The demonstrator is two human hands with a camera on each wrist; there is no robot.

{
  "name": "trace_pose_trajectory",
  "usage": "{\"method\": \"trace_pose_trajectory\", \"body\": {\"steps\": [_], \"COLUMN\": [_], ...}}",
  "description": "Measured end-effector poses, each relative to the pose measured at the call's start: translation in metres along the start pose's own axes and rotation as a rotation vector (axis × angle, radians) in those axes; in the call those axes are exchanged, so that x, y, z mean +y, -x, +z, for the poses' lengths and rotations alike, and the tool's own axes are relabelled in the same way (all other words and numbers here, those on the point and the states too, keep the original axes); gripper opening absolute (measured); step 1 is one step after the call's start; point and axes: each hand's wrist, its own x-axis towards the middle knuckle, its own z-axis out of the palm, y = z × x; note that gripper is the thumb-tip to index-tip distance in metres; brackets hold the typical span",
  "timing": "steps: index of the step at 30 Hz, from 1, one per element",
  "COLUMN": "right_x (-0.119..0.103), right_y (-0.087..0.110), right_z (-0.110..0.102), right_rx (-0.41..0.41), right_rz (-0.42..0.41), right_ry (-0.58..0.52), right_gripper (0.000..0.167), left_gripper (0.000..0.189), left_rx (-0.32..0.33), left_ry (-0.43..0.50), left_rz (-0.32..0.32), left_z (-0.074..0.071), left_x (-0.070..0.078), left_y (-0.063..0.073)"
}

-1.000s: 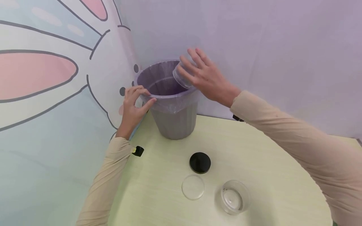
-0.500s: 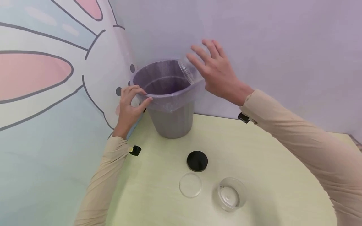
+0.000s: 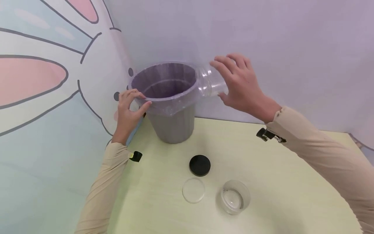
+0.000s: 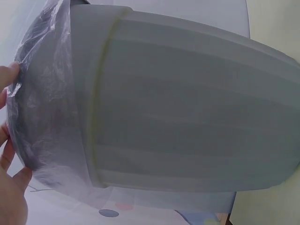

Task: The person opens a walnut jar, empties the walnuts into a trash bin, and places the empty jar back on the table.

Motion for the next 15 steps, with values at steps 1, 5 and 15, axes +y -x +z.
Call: {"method": "trace_pose_trajectory", "body": {"steps": [1,5,15], "right_x": [0.0,-0.001,-0.007], "right_y": [0.003,0.013,0.031], "right_z": [-0.001,-0.004,-0.011], "right_rx": [-0.003,-0.012,-0.021], "right_rz": [0.006,0.034,0.115], "right_ry": [-0.009,-0.041,-0.134], "right_gripper": [0.08,0.082,0.082], "left_gripper": [0.019,0.018,0.018], "left_rx": [0.001,-0.002,-0.017], "left_ry": [0.001,0.003,-0.014], "left_rz": [-0.003,-0.006,0.005], "left_z": [0.0,-0.001,-0.002], "left_x": [-0.001,-0.003,-0.018], "left_y": [0.0,-0.002,-0.006]}}
